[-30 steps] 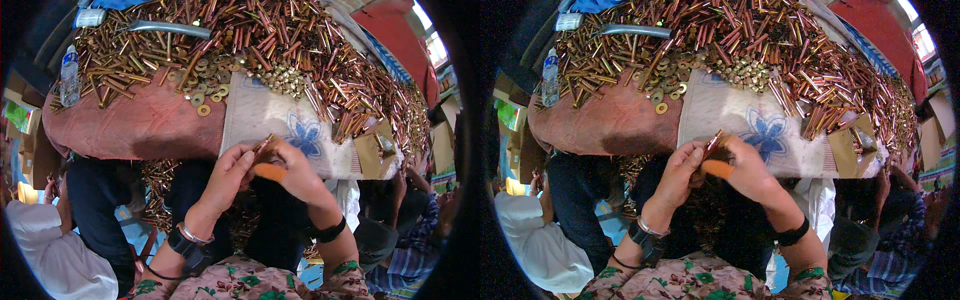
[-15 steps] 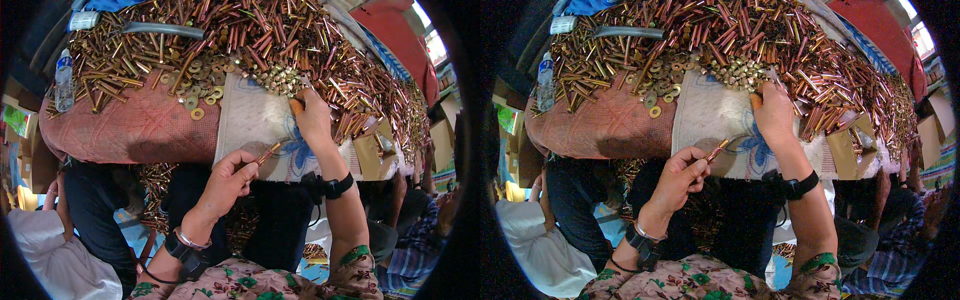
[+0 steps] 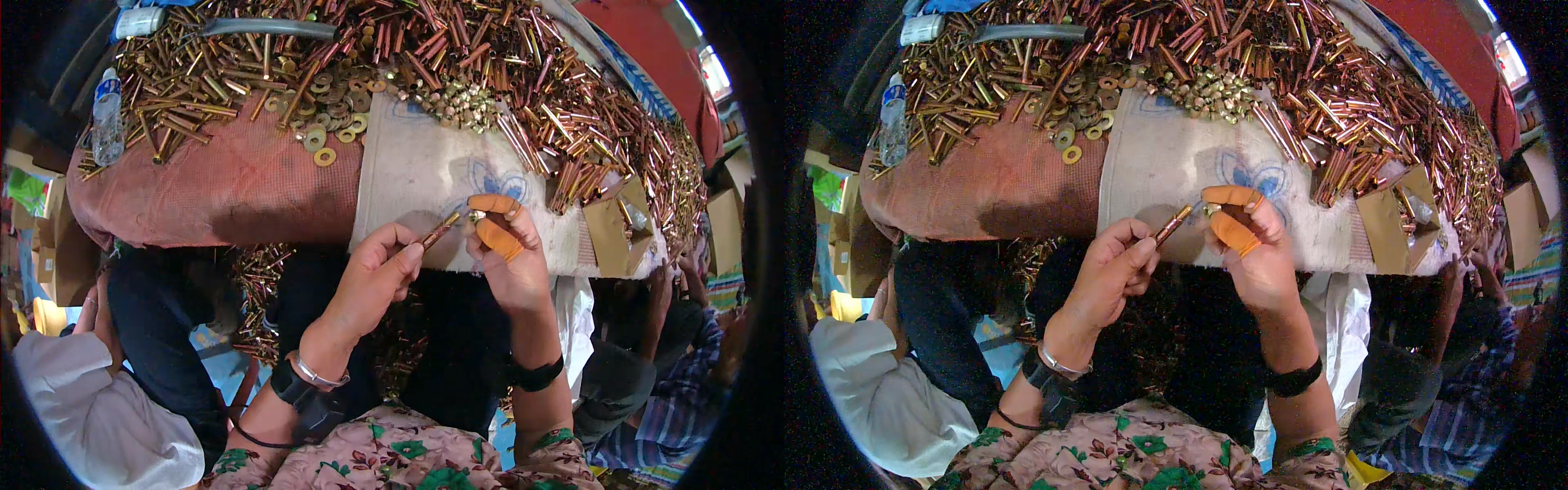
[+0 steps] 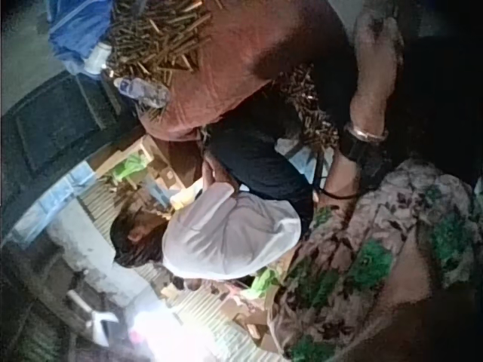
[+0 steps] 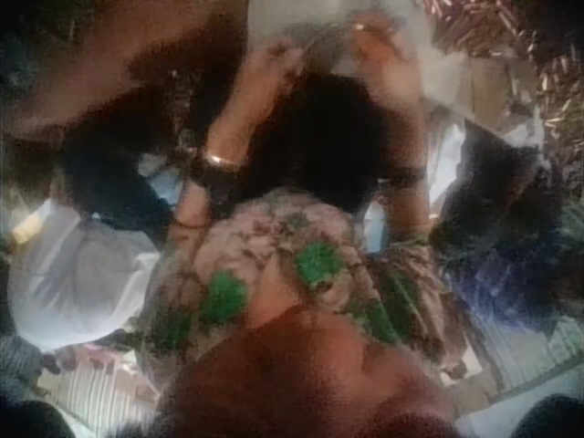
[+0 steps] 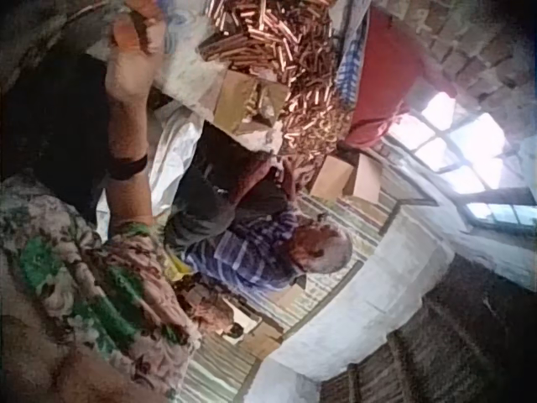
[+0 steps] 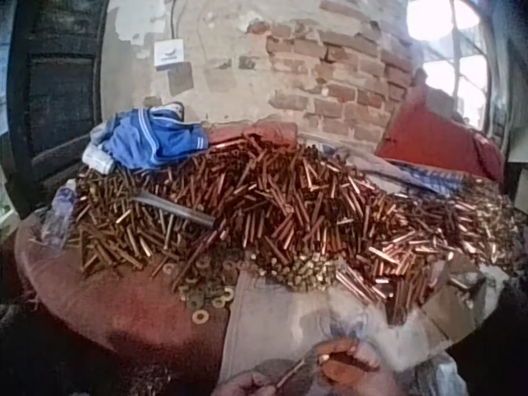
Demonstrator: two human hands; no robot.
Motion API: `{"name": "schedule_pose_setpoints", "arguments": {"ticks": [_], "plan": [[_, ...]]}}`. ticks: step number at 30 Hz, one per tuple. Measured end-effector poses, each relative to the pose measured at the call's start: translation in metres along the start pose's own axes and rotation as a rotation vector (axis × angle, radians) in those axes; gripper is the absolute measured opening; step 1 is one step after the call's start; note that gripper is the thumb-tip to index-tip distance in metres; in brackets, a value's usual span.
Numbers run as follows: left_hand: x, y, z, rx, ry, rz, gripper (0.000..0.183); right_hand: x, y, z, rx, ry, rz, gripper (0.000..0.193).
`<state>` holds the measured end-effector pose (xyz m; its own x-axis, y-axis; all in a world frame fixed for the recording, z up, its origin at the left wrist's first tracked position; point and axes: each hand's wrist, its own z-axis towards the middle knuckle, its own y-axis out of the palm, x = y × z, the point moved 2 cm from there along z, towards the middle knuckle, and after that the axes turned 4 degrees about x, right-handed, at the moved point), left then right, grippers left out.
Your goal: Assembling hardware by placing washers and components onto metal pins.
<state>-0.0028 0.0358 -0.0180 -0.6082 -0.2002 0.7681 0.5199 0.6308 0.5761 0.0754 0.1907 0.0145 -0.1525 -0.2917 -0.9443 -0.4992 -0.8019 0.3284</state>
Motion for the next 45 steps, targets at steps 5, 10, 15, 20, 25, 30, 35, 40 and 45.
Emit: {"name": "schedule_pose_setpoints", "arguments": {"ticks": [5,10,15,20,25,30,35,40,45], "plan": [[-0.006,0.001,-0.007,-0.012,-0.029,0.083,0.011,0.013,0.0,-0.021,0.011,-0.025,0.014,0.022],[-0.006,0.001,-0.018,0.022,-0.022,0.201,0.01,0.021,0.003,-0.04,0.059,-0.035,-0.022,0.021],[-0.016,0.001,-0.037,0.058,-0.095,0.186,0.011,0.024,0.001,-0.061,0.067,-0.032,-0.05,0.024],[-0.024,0.003,-0.057,0.081,-0.147,0.167,0.012,0.027,-0.002,-0.078,0.097,-0.035,-0.128,0.026],[-0.031,0.004,-0.073,0.07,-0.168,0.146,0.012,0.023,0.0,-0.093,0.103,-0.035,-0.187,0.024],[-0.032,0.007,-0.084,0.055,-0.157,0.151,0.013,0.019,0.006,-0.104,0.106,-0.02,-0.2,0.025],[-0.035,0.009,-0.093,0.055,-0.158,0.162,0.013,0.018,0.007,-0.113,0.115,0.019,-0.191,0.025],[-0.036,0.012,-0.101,0.047,-0.151,0.166,0.013,0.019,0.004,-0.121,0.085,0.022,-0.175,0.024],[-0.037,0.013,-0.109,0.035,-0.169,0.144,0.012,0.019,0.005,-0.128,0.062,0.016,-0.061,0.023]]}}
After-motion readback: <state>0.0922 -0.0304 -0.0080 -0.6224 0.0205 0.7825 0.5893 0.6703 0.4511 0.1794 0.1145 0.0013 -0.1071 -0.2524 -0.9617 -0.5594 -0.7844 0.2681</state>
